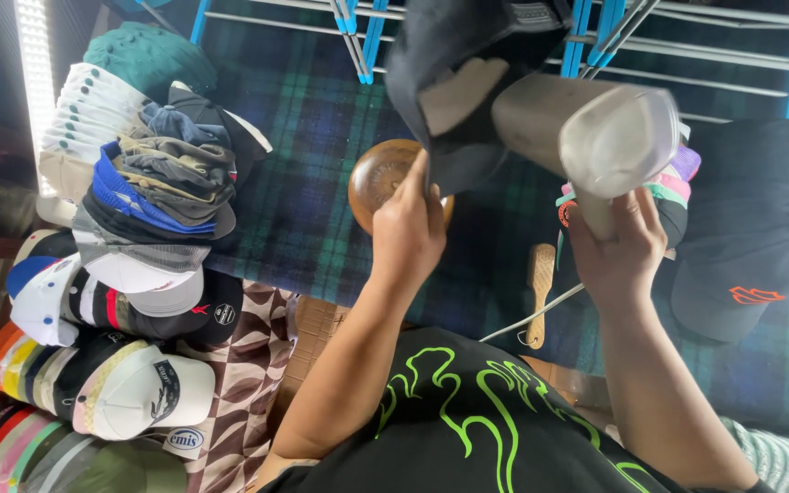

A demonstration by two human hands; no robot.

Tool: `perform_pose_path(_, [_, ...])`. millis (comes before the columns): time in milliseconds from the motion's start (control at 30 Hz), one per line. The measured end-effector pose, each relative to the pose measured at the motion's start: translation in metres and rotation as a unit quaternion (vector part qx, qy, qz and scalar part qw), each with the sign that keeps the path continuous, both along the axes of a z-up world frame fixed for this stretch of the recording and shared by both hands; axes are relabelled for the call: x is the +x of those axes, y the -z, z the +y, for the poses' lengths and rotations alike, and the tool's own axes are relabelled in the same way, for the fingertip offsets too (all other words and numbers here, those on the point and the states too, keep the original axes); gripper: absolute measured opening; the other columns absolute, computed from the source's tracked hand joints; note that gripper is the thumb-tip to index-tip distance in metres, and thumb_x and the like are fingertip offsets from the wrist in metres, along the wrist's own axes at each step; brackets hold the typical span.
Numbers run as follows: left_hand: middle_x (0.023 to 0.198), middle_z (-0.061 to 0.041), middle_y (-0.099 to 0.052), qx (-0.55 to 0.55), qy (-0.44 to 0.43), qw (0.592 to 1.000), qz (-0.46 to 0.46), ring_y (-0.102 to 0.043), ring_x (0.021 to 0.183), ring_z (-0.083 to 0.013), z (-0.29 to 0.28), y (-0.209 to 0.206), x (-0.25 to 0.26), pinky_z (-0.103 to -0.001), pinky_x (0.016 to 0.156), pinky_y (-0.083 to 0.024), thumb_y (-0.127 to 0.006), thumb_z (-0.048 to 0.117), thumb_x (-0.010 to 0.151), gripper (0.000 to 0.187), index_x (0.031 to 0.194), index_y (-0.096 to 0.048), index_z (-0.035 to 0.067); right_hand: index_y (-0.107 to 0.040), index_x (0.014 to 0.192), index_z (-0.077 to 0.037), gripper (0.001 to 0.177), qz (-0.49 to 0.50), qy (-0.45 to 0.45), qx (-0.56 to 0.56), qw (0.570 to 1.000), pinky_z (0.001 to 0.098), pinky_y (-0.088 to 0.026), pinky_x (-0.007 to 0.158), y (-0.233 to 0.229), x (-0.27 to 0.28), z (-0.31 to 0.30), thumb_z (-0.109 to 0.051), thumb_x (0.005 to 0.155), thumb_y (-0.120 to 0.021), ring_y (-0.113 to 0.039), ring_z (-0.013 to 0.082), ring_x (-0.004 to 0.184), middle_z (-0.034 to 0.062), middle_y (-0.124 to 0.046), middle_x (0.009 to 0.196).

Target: Cleaning and steaming baseball caps using a brush and a handheld steamer to restore their shape and cleanliness.

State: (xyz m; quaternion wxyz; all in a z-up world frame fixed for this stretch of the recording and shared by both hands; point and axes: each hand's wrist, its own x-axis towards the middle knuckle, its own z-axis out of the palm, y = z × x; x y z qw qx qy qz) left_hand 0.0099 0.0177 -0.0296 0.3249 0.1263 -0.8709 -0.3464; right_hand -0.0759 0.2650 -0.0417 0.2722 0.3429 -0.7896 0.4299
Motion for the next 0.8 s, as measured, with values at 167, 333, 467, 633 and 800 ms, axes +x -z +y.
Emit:
perform_pose_path(167, [0.116,-0.018,-0.074,-0.061,0.040,0.997,-0.029,-0.075,0.089,-0.0377,0.026,0.022,0.005,-0.044,0.075,-0.063,-0.058,0.013,0.097,0.051,0.147,-0.055,0.012,-0.054,0.151,0.008,0.066,-0.030,0.025,-0.008,0.999,0.0657,-0.051,0.085,-0.013,-0.002,-0.007,0.003,0.091,-0.082,-0.058,0.0648,0.115,0.0392,-0.057,0.136])
perform_pose_path(333, [0.118,-0.020,-0.074,-0.003,0.071,0.997,-0.011,-0.075,0.091,-0.0392,0.042,0.022,-0.001,-0.044,0.075,-0.064,-0.055,0.009,0.095,0.052,0.148,-0.054,0.011,-0.061,0.145,0.004,0.065,-0.048,0.037,-0.027,0.998,0.0612,-0.052,0.086,0.027,0.012,-0.008,-0.004,0.085,-0.086,-0.061,0.0588,0.114,0.0335,-0.061,0.133])
perform_pose_path(467, [0.118,-0.023,-0.072,-0.019,0.033,0.999,-0.006,-0.074,0.092,-0.0429,0.034,0.032,-0.006,-0.050,0.077,-0.063,-0.053,0.009,0.097,0.056,0.152,-0.049,0.014,-0.062,0.146,0.002,0.066,-0.079,0.051,-0.029,0.995,0.0602,-0.052,0.081,0.024,0.025,-0.009,-0.003,0.084,-0.086,-0.066,0.0551,0.107,0.0293,-0.065,0.125])
perform_pose_path(633, [0.118,-0.022,-0.073,-0.010,0.004,1.000,0.015,-0.075,0.095,-0.0392,0.017,0.027,-0.015,-0.044,0.078,-0.063,-0.052,0.012,0.100,0.051,0.151,-0.051,0.013,-0.063,0.144,0.002,0.068,-0.110,0.055,-0.023,0.992,0.0573,-0.053,0.079,0.013,0.041,-0.010,-0.002,0.081,-0.088,-0.068,0.0525,0.103,0.0279,-0.068,0.118])
perform_pose_path(800, [0.122,-0.021,-0.073,-0.018,0.025,0.999,0.014,-0.074,0.099,-0.0401,0.011,0.015,-0.010,-0.045,0.082,-0.063,-0.051,0.009,0.101,0.052,0.152,-0.050,0.013,-0.057,0.144,0.008,0.070,-0.110,0.050,-0.022,0.992,0.0621,-0.050,0.077,0.007,0.036,-0.010,-0.005,0.082,-0.089,-0.065,0.0591,0.101,0.0360,-0.066,0.113])
